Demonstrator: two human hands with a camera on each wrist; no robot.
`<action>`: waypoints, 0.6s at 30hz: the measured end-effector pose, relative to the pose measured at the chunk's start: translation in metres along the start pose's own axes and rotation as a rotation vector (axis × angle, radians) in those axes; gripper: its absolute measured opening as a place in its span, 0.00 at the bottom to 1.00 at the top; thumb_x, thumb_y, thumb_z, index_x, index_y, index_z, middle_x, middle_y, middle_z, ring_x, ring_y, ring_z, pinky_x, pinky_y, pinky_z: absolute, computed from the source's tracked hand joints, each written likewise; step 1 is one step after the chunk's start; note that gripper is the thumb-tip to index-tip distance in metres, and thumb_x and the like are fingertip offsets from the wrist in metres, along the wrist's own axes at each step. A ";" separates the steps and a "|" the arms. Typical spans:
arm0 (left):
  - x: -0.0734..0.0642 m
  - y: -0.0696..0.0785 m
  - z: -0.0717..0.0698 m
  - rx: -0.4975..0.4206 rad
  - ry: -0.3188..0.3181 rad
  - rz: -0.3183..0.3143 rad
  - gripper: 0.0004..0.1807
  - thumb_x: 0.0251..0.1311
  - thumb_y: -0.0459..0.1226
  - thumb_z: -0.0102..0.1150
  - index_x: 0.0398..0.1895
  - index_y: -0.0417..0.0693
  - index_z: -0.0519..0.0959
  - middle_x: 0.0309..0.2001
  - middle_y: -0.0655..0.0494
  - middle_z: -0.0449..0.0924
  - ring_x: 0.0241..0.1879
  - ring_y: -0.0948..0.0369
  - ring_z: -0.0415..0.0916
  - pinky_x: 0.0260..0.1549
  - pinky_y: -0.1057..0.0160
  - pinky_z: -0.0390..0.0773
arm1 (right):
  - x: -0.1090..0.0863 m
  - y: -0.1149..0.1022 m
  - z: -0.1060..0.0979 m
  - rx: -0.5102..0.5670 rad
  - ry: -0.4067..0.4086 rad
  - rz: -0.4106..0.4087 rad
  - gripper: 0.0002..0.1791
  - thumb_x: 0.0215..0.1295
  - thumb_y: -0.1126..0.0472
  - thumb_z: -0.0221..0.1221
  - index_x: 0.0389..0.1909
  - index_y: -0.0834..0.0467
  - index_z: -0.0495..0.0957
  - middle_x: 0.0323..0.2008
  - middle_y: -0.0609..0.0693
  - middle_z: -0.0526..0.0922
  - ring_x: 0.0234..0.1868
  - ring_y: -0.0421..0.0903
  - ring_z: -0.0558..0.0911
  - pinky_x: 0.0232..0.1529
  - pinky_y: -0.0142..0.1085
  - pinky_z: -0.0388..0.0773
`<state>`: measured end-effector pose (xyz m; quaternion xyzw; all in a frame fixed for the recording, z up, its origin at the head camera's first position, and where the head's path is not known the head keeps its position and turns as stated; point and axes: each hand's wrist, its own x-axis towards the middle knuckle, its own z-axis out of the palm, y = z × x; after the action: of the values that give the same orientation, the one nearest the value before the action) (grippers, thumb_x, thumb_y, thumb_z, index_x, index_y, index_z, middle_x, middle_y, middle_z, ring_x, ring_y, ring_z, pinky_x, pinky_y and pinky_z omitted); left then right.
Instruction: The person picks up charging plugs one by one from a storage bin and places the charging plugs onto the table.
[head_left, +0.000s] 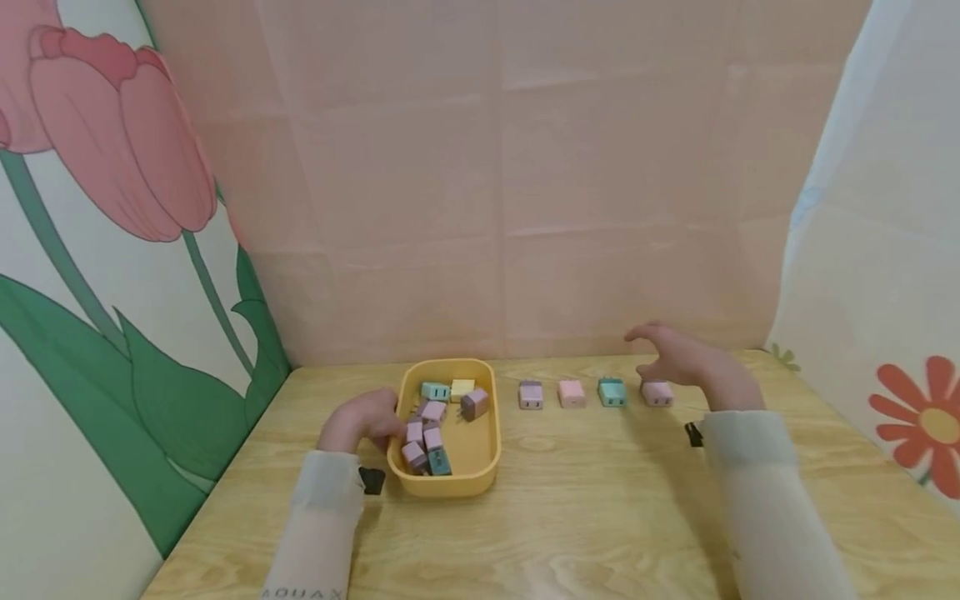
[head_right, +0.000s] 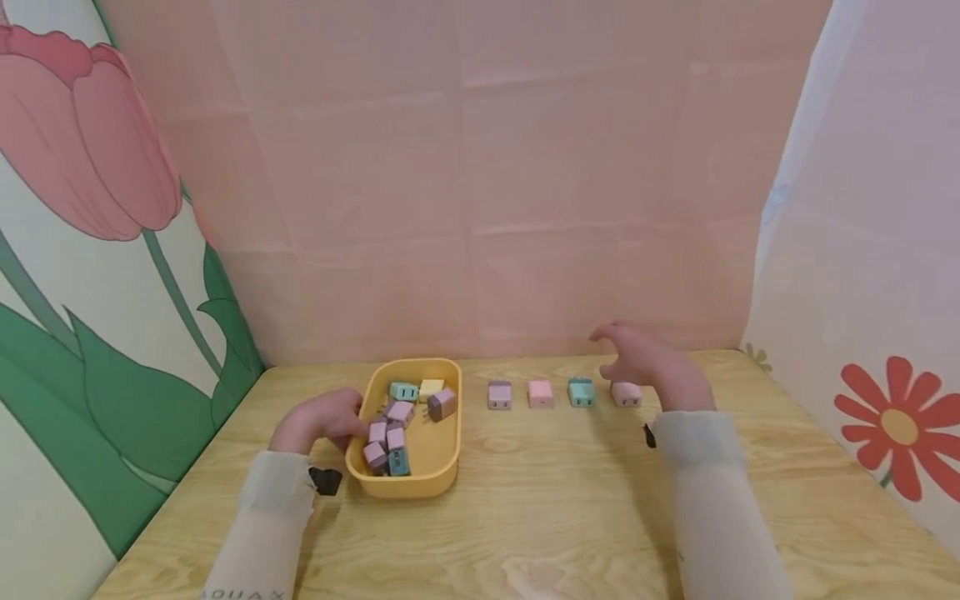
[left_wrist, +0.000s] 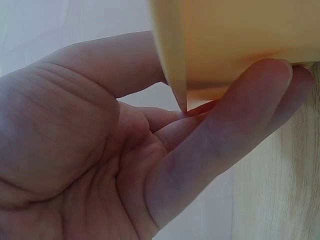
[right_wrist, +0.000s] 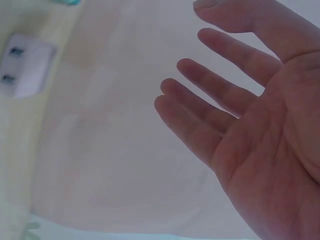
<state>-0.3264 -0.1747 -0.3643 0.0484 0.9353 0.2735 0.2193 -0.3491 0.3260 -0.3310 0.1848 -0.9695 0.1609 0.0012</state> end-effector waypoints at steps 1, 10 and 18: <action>0.001 0.000 0.000 -0.002 -0.001 0.001 0.21 0.62 0.34 0.70 0.57 0.35 0.79 0.43 0.45 0.87 0.38 0.54 0.88 0.43 0.57 0.90 | -0.001 -0.008 -0.002 -0.005 0.005 -0.006 0.32 0.69 0.64 0.67 0.72 0.67 0.73 0.75 0.75 0.69 0.74 0.78 0.69 0.69 0.72 0.72; 0.005 0.000 0.001 -0.013 -0.004 0.003 0.20 0.62 0.33 0.69 0.56 0.36 0.80 0.43 0.46 0.88 0.38 0.54 0.88 0.44 0.56 0.90 | 0.011 -0.088 -0.009 -0.076 0.024 -0.104 0.30 0.71 0.61 0.68 0.72 0.59 0.76 0.75 0.67 0.73 0.73 0.70 0.76 0.68 0.66 0.78; 0.008 0.005 0.000 -0.010 0.000 0.014 0.20 0.62 0.33 0.69 0.56 0.37 0.80 0.43 0.46 0.88 0.38 0.54 0.88 0.45 0.55 0.91 | 0.037 -0.159 0.014 -0.065 -0.022 -0.174 0.30 0.71 0.60 0.69 0.72 0.55 0.77 0.75 0.59 0.76 0.73 0.62 0.79 0.70 0.59 0.80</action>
<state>-0.3334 -0.1689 -0.3644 0.0538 0.9335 0.2797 0.2178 -0.3256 0.1683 -0.2927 0.2702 -0.9544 0.1266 0.0104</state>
